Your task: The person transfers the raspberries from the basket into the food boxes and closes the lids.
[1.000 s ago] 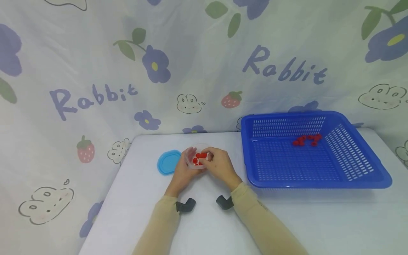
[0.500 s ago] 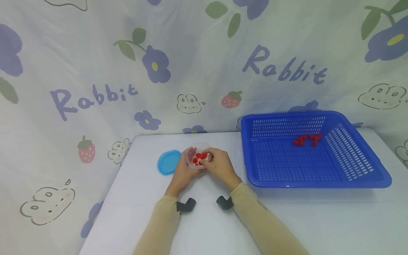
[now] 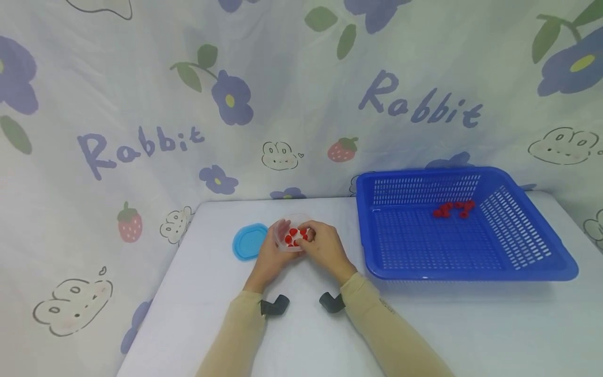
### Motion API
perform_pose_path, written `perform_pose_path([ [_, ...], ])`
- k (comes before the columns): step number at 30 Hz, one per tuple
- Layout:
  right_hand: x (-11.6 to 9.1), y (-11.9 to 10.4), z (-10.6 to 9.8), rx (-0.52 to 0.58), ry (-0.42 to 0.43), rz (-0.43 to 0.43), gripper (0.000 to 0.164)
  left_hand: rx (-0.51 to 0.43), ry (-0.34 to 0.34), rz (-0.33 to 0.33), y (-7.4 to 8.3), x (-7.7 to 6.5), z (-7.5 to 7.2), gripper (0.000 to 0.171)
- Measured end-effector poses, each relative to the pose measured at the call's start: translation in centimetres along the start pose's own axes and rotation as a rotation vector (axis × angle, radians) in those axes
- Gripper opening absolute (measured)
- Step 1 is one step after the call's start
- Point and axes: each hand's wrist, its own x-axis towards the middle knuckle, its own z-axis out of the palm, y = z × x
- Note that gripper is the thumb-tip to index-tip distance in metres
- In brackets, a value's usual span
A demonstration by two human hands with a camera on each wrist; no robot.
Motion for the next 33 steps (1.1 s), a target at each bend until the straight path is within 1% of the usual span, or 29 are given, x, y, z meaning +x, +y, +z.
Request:
perform_pose_path([
  [4, -0.1, 0.0, 0.0, 0.006, 0.005, -0.008, 0.025, 0.0, -0.008, 0.0, 0.1, -0.1, 0.0, 0.095],
  [12, -0.3, -0.3, 0.0, 0.019, 0.008, -0.001, 0.024, -0.007, -0.019, -0.025, 0.4, -0.3, -0.1, 0.092],
  [13, -0.3, -0.4, 0.0, 0.019, 0.009, -0.002, 0.024, -0.011, -0.021, -0.025, 0.6, -0.3, -0.2, 0.092],
  [20, -0.6, -1.7, -0.7, 0.007, 0.016, -0.056, 0.018, 0.003, -0.04, 0.001, 3.6, -1.3, -0.8, 0.089],
  [23, -0.9, -2.5, -1.2, 0.021, 0.013, -0.07, 0.019, 0.001, -0.04, 0.006, 3.9, -1.4, -0.9, 0.09],
  [25, -1.1, -3.1, -1.6, 0.031, 0.004, -0.079, 0.021, -0.005, -0.031, 0.013, 2.7, -1.0, -0.6, 0.09],
  [30, -1.7, -4.3, -2.5, 0.032, -0.01, -0.116, 0.026, -0.005, -0.01, 0.006, 0.0, 0.0, -0.2, 0.091],
  [33, -1.9, -4.9, -3.2, 0.016, 0.003, -0.158, 0.027, -0.009, -0.016, -0.006, 0.2, -0.1, -0.3, 0.093],
])
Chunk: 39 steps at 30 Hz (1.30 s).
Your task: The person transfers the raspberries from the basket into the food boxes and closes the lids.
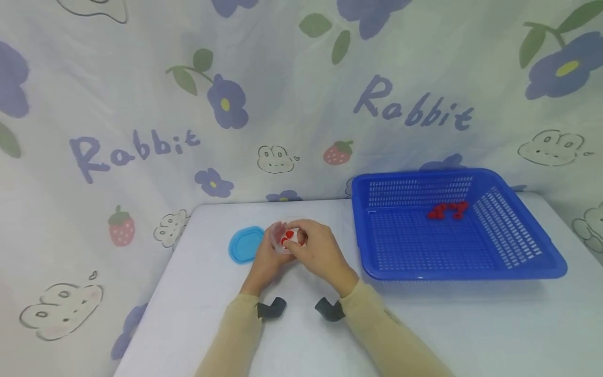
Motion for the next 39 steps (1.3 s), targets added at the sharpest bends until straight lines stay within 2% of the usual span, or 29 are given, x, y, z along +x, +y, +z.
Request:
perform_pose_path([
  [7, -0.2, -1.7, -2.3, -0.034, 0.019, -0.059, 0.027, -0.014, -0.008, -0.005, -0.2, -0.1, -0.2, 0.097],
  [18, -0.2, -2.4, -6.0, -0.151, 0.066, -0.108, 0.029, 0.014, 0.022, -0.039, -0.2, -0.1, 0.2, 0.097],
  [21, -0.2, -2.2, -7.3, -0.177, 0.079, -0.116, 0.029, 0.029, 0.024, -0.053, -0.1, -0.3, 0.3, 0.097],
  [28, 0.0, -1.6, -10.3, -0.232, 0.124, -0.166, 0.029, 0.017, 0.019, -0.024, -0.1, -0.4, 0.3, 0.093],
  [34, 0.4, -0.7, -12.5, -0.282, 0.126, -0.19, 0.028, 0.013, 0.016, -0.018, -0.2, -0.4, 0.5, 0.09],
  [39, 0.6, 0.6, -14.4, -0.326, 0.12, -0.162, 0.026, 0.0, 0.017, -0.01, -0.1, -0.6, 0.6, 0.089],
])
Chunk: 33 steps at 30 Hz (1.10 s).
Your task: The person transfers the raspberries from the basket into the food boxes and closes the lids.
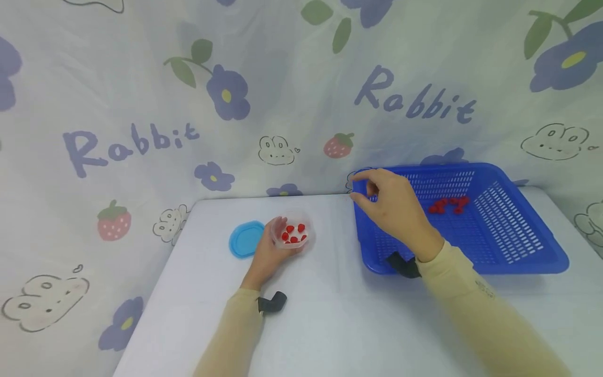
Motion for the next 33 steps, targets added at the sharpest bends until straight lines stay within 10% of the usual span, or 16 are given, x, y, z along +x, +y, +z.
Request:
perform_pose_path([
  [33, 0.9, 14.3, -4.4, -0.308, -0.427, 0.304, 0.039, 0.013, -0.002, -0.012, -0.1, 0.1, 0.0, 0.093],
])
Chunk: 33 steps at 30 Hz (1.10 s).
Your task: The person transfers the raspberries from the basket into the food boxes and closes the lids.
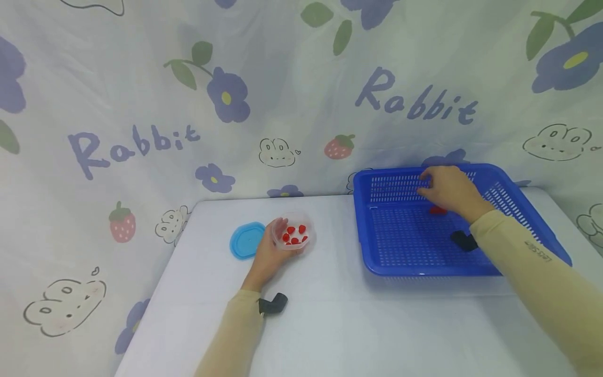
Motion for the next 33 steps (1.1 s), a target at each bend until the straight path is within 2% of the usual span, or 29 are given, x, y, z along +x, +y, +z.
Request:
perform_pose_path([
  [10, 0.7, 2.7, 1.1, -0.086, -0.149, -0.034, 0.041, -0.001, 0.002, 0.005, 0.0, 0.0, 0.0, 0.092],
  [13, 1.0, 3.6, 1.7, -0.077, -0.186, -0.019, 0.043, -0.001, 0.003, 0.007, 0.0, 0.0, 0.0, 0.092],
  [21, 1.3, 4.5, 2.7, -0.11, -0.267, -0.015, 0.042, 0.006, 0.005, 0.017, -0.1, 0.0, 0.1, 0.093],
  [27, 1.3, 4.9, 3.3, -0.146, -0.301, -0.016, 0.036, -0.011, 0.007, 0.024, -0.3, 0.1, 0.1, 0.093],
  [33, 1.3, 5.0, 3.5, -0.147, -0.329, -0.006, 0.023, -0.022, 0.004, 0.024, -0.3, 0.1, 0.1, 0.093],
])
